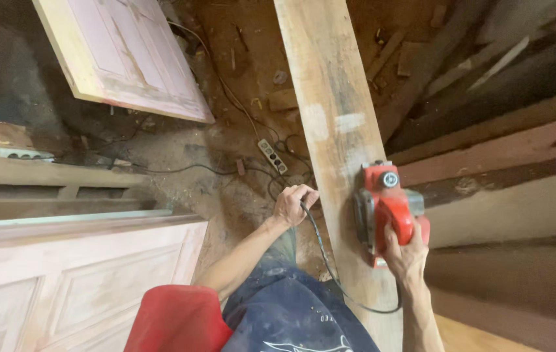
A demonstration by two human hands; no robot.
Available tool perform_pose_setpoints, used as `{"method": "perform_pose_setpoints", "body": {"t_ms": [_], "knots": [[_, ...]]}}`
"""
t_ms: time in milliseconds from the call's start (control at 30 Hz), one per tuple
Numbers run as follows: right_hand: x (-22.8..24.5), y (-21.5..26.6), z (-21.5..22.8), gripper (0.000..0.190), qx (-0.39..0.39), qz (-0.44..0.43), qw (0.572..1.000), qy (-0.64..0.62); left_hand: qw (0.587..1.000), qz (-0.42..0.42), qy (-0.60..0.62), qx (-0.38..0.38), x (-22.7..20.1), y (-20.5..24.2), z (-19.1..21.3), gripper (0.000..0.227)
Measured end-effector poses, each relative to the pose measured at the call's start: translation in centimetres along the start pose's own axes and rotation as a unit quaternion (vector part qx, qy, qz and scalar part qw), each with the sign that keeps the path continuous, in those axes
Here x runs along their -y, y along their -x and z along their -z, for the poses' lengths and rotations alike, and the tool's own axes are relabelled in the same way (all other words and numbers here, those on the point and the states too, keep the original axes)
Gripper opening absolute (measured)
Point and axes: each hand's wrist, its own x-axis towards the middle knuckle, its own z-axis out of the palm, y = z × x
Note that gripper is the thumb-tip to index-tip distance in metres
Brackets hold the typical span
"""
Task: The person uses a red electric sander to smooth the surface of a long wooden plank. They move the sander back and forth along the length of the plank, occasionally adjusting their grip and position to cover different areas.
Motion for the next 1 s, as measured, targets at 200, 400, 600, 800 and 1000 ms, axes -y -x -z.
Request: {"method": "perform_pose_setpoints", "body": {"t_ms": [200,400,600,800,1000], "knots": [[13.2,-23.2,-9.8,0.048,0.013,0.099,0.994,-0.046,0.961,0.213,0.147,-0.094,5.9,-11.6,1.0,0.038],[22.9,-42.2,-17.5,0.05,0.035,0.169,0.985,-0.015,0.969,0.211,0.095,-0.081,9.5,-18.7,0.6,0.042],[20.5,-42.0,-18.7,0.049,0.042,0.201,0.976,-0.068,0.956,0.237,0.161,-0.06,10.6,-16.3,-1.2,0.04],[11.9,-25.5,-10.2,0.053,0.075,0.121,0.988,-0.066,0.976,0.157,0.109,-0.101,8.1,-9.9,-1.0,0.027],[6.0,-4.2,-1.1,0.061,0.147,-0.058,0.981,-0.116,0.994,0.088,0.053,-0.044,4.0,-4.5,-0.6,0.03]]}}
